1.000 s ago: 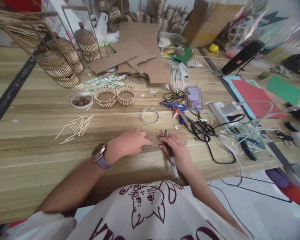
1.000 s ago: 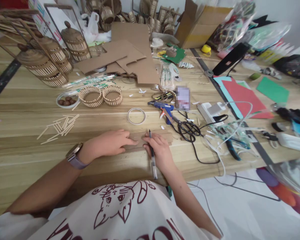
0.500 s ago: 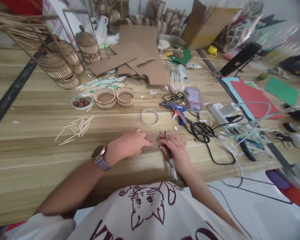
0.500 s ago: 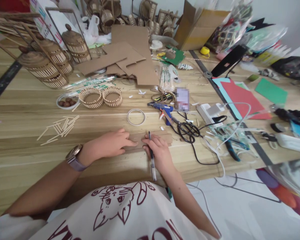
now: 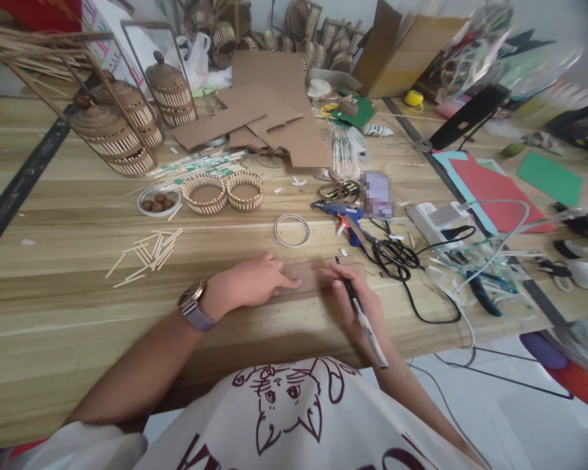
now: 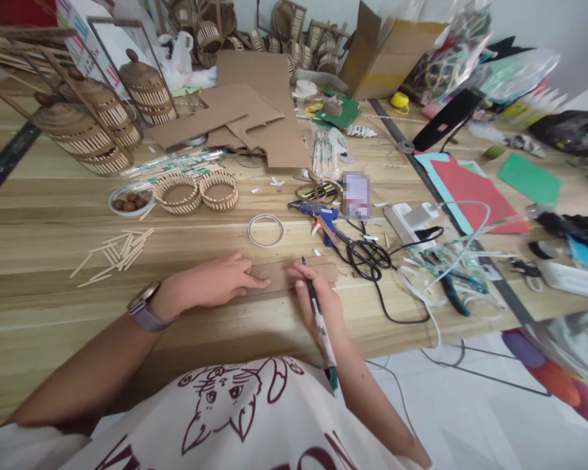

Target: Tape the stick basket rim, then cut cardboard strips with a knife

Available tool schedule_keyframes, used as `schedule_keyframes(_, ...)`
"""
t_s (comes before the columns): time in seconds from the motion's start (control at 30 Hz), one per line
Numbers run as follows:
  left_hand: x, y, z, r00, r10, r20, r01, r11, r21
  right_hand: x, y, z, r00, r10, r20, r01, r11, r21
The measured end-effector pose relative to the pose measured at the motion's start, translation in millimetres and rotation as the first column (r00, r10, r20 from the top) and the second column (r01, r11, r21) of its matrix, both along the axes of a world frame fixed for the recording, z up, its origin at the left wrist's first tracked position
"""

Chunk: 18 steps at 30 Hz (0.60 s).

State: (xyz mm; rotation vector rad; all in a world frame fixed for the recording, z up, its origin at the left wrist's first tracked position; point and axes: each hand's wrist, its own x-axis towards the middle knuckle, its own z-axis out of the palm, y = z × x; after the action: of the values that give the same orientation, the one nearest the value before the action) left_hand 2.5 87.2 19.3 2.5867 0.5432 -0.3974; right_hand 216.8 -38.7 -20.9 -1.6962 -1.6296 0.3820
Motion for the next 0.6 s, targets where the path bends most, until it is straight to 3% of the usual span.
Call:
schedule_keyframes(0.13, 0.1, 2.1, -1.3, 1.0, 0.012, 0.002, -0.012, 1.0, -0.007, -11.1, -6.3, 16.6, 0.988, 0.143, -0.066, -0.145, 0.989, -0.035)
schedule_keyframes(0.23, 0.8, 2.3, -1.3, 1.0, 0.009, 0.008, -0.009, 1.0, 0.007, -25.9, -8.6, 17.7, 0.958, 0.266, -0.107, -0.268, 0.963, -0.012)
schedule_keyframes(0.4, 0.6, 2.8, -4.3, 1.0, 0.013, 0.022, -0.013, 1.0, -0.018, -46.9, -7.6, 1.7, 0.969, 0.215, -0.124, -0.224, 0.973, -0.064)
schedule_keyframes(0.6, 0.9, 2.9, -3.0, 0.999, -0.003, 0.033, 0.002, 1.0, 0.018, -51.1, -0.6, -4.7, 0.969, 0.24, -0.051, -0.24, 0.971, 0.003)
